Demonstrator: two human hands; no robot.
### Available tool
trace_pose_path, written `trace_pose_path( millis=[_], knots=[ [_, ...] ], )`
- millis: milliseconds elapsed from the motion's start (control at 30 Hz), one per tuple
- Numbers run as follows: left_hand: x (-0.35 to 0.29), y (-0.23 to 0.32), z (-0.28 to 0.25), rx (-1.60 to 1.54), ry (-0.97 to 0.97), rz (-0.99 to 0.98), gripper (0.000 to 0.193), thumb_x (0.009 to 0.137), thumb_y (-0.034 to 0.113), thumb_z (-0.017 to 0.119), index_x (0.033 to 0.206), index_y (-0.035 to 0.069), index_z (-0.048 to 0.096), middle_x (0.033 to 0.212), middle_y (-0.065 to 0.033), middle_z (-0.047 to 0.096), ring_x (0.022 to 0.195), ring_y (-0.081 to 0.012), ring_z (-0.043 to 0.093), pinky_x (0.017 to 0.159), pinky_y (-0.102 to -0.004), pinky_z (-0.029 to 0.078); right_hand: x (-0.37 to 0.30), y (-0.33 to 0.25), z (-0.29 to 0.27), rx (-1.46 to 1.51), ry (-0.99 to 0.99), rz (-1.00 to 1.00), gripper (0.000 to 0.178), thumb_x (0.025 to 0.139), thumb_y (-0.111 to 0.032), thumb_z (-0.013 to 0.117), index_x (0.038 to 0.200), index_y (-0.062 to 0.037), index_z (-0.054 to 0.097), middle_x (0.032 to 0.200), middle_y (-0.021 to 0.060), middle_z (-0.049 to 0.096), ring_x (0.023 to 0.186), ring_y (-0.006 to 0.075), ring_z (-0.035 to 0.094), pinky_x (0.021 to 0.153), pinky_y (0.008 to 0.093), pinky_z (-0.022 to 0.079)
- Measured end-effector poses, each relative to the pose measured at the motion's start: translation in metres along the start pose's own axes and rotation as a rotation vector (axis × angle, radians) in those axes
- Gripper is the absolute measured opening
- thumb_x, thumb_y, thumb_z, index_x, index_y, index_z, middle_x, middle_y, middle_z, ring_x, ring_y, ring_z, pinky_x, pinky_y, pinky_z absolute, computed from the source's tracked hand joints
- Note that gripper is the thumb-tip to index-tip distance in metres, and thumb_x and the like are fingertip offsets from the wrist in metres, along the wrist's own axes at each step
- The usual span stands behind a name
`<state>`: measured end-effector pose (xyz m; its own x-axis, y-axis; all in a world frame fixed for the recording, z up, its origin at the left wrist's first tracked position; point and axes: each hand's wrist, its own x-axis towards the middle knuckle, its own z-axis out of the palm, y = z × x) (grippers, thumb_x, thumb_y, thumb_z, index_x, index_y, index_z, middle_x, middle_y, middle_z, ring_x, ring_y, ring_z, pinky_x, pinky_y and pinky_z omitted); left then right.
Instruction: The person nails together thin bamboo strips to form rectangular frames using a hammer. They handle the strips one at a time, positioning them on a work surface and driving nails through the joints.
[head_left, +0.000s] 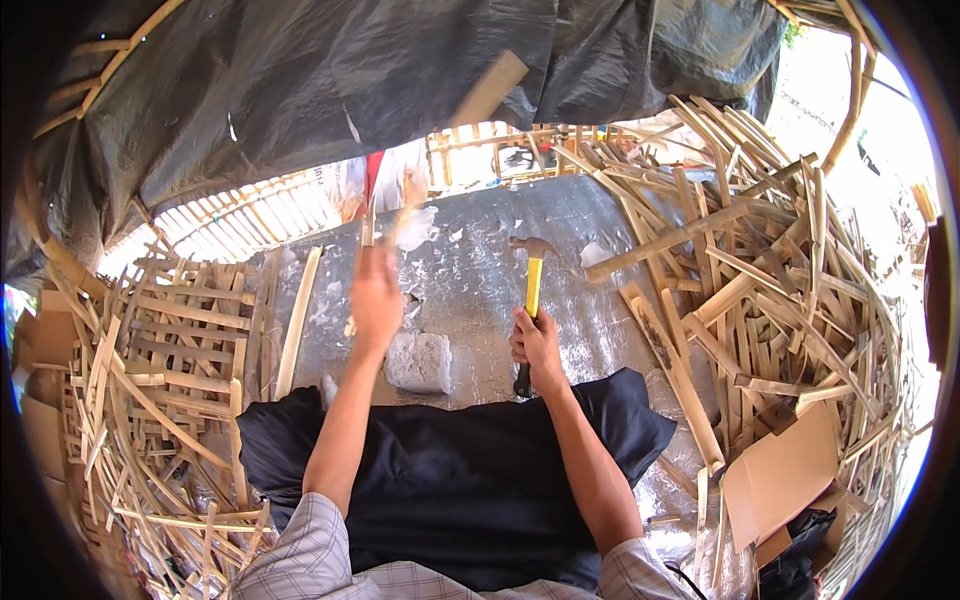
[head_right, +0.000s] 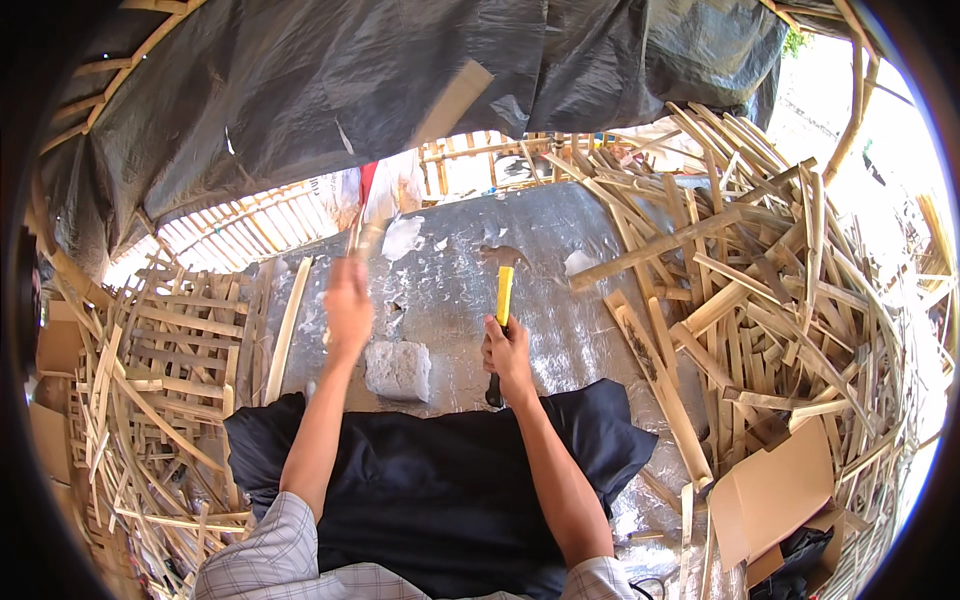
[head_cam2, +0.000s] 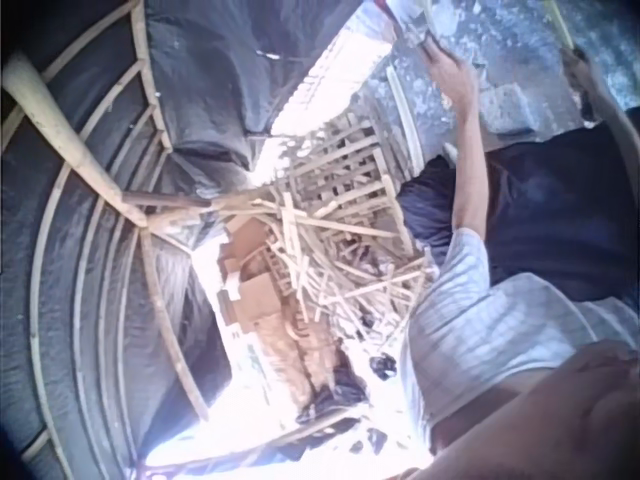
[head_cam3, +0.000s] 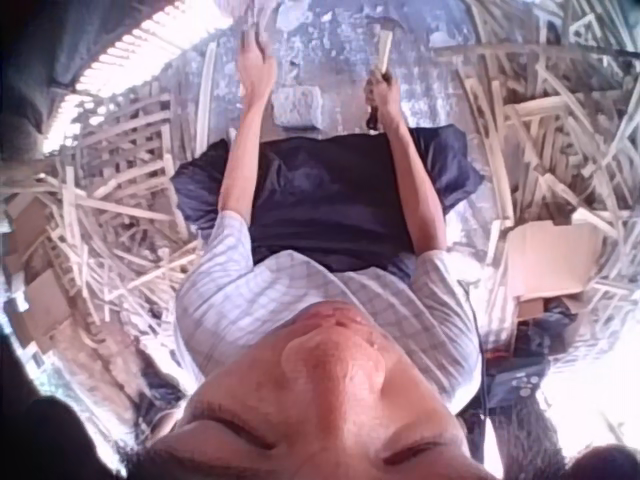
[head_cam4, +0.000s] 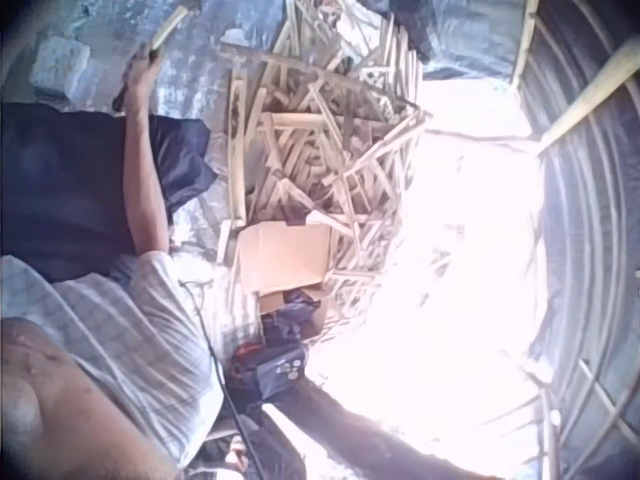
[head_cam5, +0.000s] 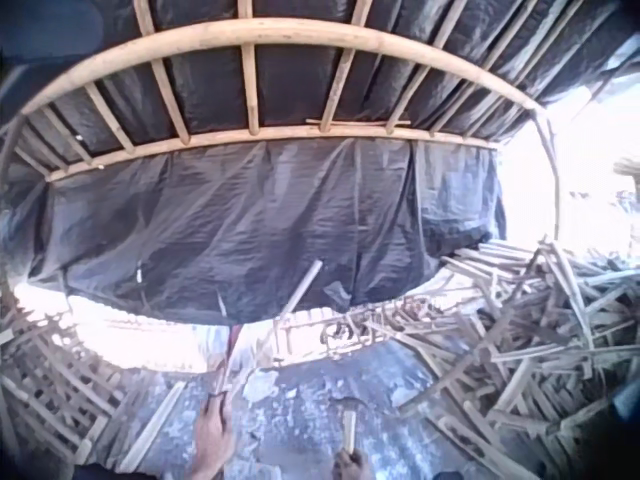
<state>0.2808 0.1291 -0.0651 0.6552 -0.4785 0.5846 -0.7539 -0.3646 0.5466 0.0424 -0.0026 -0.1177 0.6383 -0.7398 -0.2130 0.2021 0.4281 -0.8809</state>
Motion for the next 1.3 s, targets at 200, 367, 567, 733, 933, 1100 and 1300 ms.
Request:
trace_pose_path(
  millis=[200,367,567,733,933,1100,1300],
  knots=[
    [0.037,-0.02,-0.066,-1.138,0.676,-0.354,0.032,0.117,0.029,0.04,0.123,0.003,0.058,0.107,-0.0076,0.063,0.087,-0.0172,0.061,0.082,-0.0397,0.058,0.001,0.003,0.002,-0.005,-0.013,0.046,0.028,0.108,-0.023,0.063,0.09,-0.0131,0.044,0.062,-0.0072,0.035,0.045,0.0032,0.031,0.039,0.025,0.023],
    [0.001,-0.028,-0.012,-1.417,0.617,-0.879,0.02,0.114,0.021,0.043,0.116,0.006,0.056,0.101,-0.0063,0.062,0.096,-0.02,0.065,0.092,-0.0446,0.061,-0.001,-0.013,-0.008,-0.02,0.028,0.027,0.027,0.108,-0.025,0.063,0.09,-0.013,0.047,0.062,-0.0073,0.034,0.045,0.0031,0.03,0.039,0.0251,0.022],
    [-0.053,-0.092,0.07,-1.425,0.477,-1.366,0.015,0.11,0.017,0.046,0.106,0.007,0.056,0.094,-0.0069,0.06,0.081,-0.0188,0.063,0.075,-0.043,0.063,0.006,-0.021,-0.011,-0.025,0.061,-0.067,0.026,0.108,-0.021,0.062,0.089,-0.0129,0.047,0.063,-0.0076,0.034,0.045,0.0031,0.031,0.039,0.0246,0.023],
    [-0.057,-0.035,0.064,-1.278,0.128,-1.332,0.012,0.104,0.018,0.06,0.103,0.007,0.063,0.093,-0.0083,0.068,0.087,-0.0215,0.068,0.082,-0.0407,0.062,0.006,-0.031,-0.039,0.014,0.125,-0.091,0.027,0.108,-0.024,0.061,0.088,-0.0158,0.045,0.064,-0.0081,0.033,0.046,0.0025,0.029,0.039,0.0232,0.022],
    [-0.068,-0.062,0.051,-1.366,-0.033,-1.334,0.016,0.1,0.007,0.066,0.113,-0.003,0.064,0.106,-0.0144,0.071,0.099,-0.03,0.072,0.088,-0.0432,0.067,0.009,-0.037,-0.035,0.124,0.171,-0.092,0.025,0.108,-0.023,0.061,0.09,-0.0142,0.046,0.064,-0.007,0.034,0.045,0.0035,0.029,0.04,0.0242,0.022],
    [-0.106,-0.052,0.04,-1.44,0.059,-1.358,0.018,0.101,0.008,0.069,0.114,-0.004,0.063,0.114,-0.0211,0.069,0.105,-0.0338,0.073,0.091,-0.0439,0.068,0.017,-0.056,-0.067,0.082,0.394,-0.306,0.03,0.106,-0.025,0.064,0.088,-0.0156,0.043,0.062,-0.0075,0.032,0.045,0.0045,0.029,0.039,0.0246,0.021],
    [-0.132,-0.031,0.018,-1.354,-0.116,-1.25,0.017,0.106,0.008,0.06,0.117,-0.005,0.062,0.117,-0.022,0.07,0.11,-0.0339,0.074,0.1,-0.0417,0.065,0.013,-0.058,-0.072,0.138,0.372,-0.321,0.03,0.106,-0.025,0.064,0.087,-0.0154,0.043,0.061,-0.0073,0.032,0.045,0.0049,0.028,0.039,0.0248,0.021]
  ],
)
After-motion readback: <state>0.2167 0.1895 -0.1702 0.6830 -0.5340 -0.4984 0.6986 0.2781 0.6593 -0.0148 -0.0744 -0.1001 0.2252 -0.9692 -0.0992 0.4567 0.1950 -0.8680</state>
